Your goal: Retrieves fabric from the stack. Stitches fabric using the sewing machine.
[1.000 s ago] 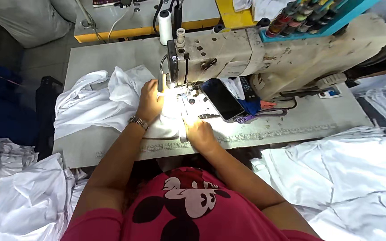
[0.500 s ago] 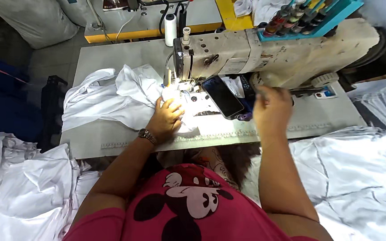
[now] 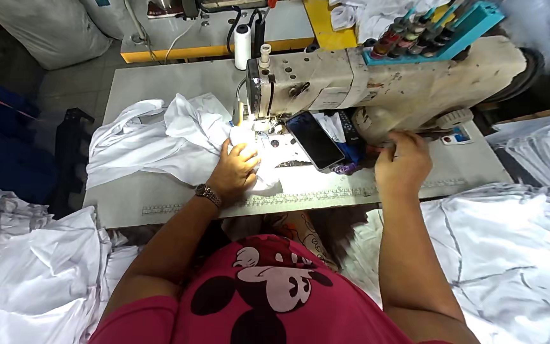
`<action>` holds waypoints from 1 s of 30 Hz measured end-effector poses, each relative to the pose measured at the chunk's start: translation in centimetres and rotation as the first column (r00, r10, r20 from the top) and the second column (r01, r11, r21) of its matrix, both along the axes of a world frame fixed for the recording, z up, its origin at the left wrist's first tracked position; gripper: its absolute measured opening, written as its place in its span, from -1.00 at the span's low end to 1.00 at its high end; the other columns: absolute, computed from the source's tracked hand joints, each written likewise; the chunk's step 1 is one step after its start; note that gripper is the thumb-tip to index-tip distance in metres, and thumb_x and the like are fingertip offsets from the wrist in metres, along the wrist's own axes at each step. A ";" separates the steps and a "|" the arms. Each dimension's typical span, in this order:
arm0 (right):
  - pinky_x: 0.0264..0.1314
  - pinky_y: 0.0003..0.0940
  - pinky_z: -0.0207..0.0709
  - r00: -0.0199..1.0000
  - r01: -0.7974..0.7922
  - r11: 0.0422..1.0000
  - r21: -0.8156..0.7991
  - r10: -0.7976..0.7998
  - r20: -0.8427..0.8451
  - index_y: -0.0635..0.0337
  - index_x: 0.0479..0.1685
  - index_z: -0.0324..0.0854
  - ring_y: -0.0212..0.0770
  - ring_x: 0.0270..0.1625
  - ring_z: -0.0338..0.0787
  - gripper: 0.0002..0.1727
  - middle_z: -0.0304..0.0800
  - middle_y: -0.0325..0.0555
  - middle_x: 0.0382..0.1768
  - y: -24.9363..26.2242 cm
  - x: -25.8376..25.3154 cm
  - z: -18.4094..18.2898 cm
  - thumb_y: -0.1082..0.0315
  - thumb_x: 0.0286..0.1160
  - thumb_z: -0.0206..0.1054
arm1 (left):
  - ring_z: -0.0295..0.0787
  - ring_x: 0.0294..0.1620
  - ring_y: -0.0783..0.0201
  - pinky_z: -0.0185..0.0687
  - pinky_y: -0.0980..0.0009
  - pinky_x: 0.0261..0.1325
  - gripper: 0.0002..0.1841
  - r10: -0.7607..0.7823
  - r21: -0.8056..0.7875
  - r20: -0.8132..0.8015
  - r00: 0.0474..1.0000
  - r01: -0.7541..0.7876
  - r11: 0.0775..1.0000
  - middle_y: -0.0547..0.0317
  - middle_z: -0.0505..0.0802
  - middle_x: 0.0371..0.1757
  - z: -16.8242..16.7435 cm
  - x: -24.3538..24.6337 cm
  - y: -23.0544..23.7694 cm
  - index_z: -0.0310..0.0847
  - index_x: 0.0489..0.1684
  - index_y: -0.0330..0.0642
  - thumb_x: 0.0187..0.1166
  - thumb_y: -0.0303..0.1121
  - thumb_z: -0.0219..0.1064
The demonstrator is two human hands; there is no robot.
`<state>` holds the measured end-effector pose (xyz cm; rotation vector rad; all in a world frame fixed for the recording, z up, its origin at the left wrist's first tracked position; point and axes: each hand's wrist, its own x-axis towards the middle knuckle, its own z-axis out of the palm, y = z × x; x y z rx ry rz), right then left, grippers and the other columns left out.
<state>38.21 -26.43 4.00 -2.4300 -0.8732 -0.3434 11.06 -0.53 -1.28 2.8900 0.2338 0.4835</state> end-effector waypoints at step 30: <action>0.56 -0.09 0.58 0.502 -0.861 0.504 0.069 0.864 -0.044 0.12 -0.06 0.86 -0.09 0.36 0.82 -0.68 0.93 -0.10 0.08 1.4 -15.9 -5.4 0.23 0.77 0.17 | 0.54 0.58 -0.13 -0.05 -0.62 0.58 -0.55 0.322 0.085 -0.203 0.925 -0.311 0.946 0.00 0.74 0.41 2.2 -2.1 -6.9 0.70 0.42 0.07 0.69 -0.01 0.15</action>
